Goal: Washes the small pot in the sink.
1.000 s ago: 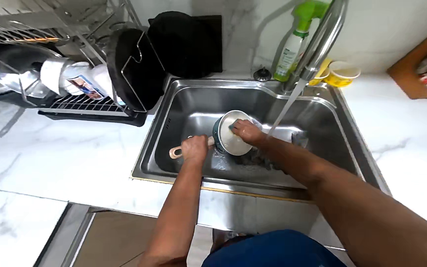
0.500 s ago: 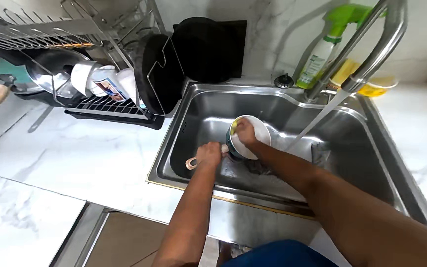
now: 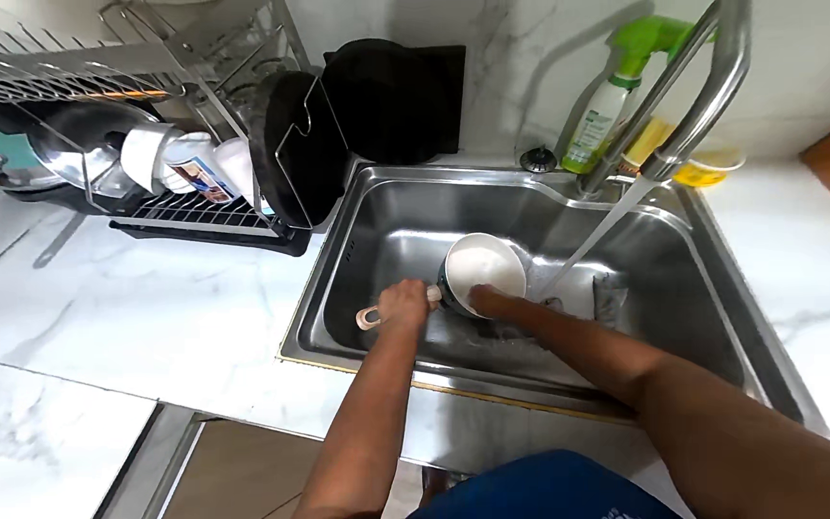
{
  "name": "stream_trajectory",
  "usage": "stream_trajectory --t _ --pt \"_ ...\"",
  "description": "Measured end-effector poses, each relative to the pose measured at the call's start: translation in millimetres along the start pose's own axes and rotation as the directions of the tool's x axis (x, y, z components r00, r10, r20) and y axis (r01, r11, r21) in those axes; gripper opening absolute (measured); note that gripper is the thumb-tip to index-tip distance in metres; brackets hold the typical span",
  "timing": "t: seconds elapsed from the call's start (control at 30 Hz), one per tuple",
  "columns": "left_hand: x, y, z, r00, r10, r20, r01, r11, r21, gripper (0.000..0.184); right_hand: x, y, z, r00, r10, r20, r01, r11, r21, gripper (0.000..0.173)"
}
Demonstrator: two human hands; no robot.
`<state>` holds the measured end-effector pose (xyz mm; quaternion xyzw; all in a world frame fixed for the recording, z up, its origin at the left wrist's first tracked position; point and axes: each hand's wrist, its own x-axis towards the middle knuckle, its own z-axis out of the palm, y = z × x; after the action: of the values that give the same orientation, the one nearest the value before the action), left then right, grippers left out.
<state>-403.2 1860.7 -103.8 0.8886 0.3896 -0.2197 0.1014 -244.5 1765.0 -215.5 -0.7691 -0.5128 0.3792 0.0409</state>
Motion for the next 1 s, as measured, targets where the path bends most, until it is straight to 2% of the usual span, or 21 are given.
stream_trajectory --t 0.07,0.13,0.2,0.27,0.33,0.4,0.47,0.53,0.6,0.67,0.73,0.8,0.83,0.87,0.9,0.93,0.97,1.0 --pt "0 0 -1 1.0 0.029 -0.004 -0.029 1.0 0.006 0.049 18 -13 -8 0.978 -0.127 -0.165 0.162 0.963 0.218 0.038" --pt "-1 0 -3 0.998 0.059 -0.024 -0.059 0.998 0.012 0.047 49 -8 -19 0.936 -0.144 -0.322 0.211 0.96 0.185 0.041" --pt "-2 0 -1 0.998 0.055 -0.04 -0.054 0.998 0.017 0.047 72 22 -20 0.903 -0.136 -0.409 0.17 0.984 0.05 0.041" --pt "-1 0 0 0.998 0.029 -0.055 -0.029 1.0 0.012 0.048 68 50 -14 0.93 -0.042 -0.365 0.03 0.999 -0.038 0.042" --pt "-1 1 -1 0.998 0.017 -0.067 -0.016 1.0 0.008 0.048 44 46 -10 0.976 0.048 -0.213 -0.067 0.995 -0.08 0.043" --pt "-1 3 1 0.998 0.021 -0.059 -0.02 1.0 0.018 0.047 20 20 -7 0.998 0.022 -0.061 -0.025 0.998 -0.061 0.041" --pt "-1 4 2 0.998 0.041 -0.056 -0.039 0.999 0.034 0.047 15 -6 -8 0.989 -0.098 -0.107 0.104 0.993 0.048 0.035" --pt "-1 4 4 0.995 0.067 -0.07 -0.064 0.997 0.048 0.044 42 -7 -10 0.947 -0.173 -0.272 0.196 0.979 0.06 0.034" --pt "-1 3 3 0.994 0.077 -0.078 -0.073 0.996 0.057 0.043 63 10 -17 0.901 -0.167 -0.4 0.161 0.986 -0.048 0.034" --pt "-3 3 2 0.995 0.061 -0.077 -0.057 0.997 0.052 0.043 65 39 -19 0.871 -0.134 -0.473 0.046 0.98 -0.193 0.035" --pt "-5 4 1 0.996 0.038 -0.084 -0.035 0.999 0.04 0.042 47 54 -11 0.912 -0.037 -0.408 -0.083 0.959 -0.272 0.035" --pt "-6 7 2 0.995 0.029 -0.091 -0.027 0.999 0.027 0.042 20 39 -4 0.973 0.11 -0.204 -0.165 0.946 -0.277 0.04" --pt "-7 8 2 0.995 0.033 -0.097 -0.03 0.999 0.031 0.042 10 25 -3 0.987 0.141 -0.071 -0.154 0.962 -0.226 0.043" --pt "-8 9 3 0.994 0.035 -0.101 -0.031 0.999 0.043 0.043 3 12 -3 0.996 0.092 0.019 -0.089 0.99 -0.113 0.043" --pt "-10 10 3 0.995 0.029 -0.097 -0.024 0.998 0.055 0.043 -3 0 -4 1.0 0.016 0.009 -0.017 0.996 0.088 0.042" --pt "-11 10 2 0.995 0.016 -0.094 -0.01 0.998 0.062 0.043 -6 -10 -3 0.998 -0.02 -0.065 0.043 0.924 0.379 0.044" --pt "-11 10 2 0.995 0.007 -0.099 -0.001 0.998 0.061 0.043 -5 -17 -4 0.99 -0.018 -0.142 0.101 0.786 0.609 0.045" --pt "-12 8 0 0.993 0.004 -0.117 0.001 0.999 0.047 0.042 -4 -21 -7 0.974 -0.007 -0.227 0.17 0.685 0.708 0.043"
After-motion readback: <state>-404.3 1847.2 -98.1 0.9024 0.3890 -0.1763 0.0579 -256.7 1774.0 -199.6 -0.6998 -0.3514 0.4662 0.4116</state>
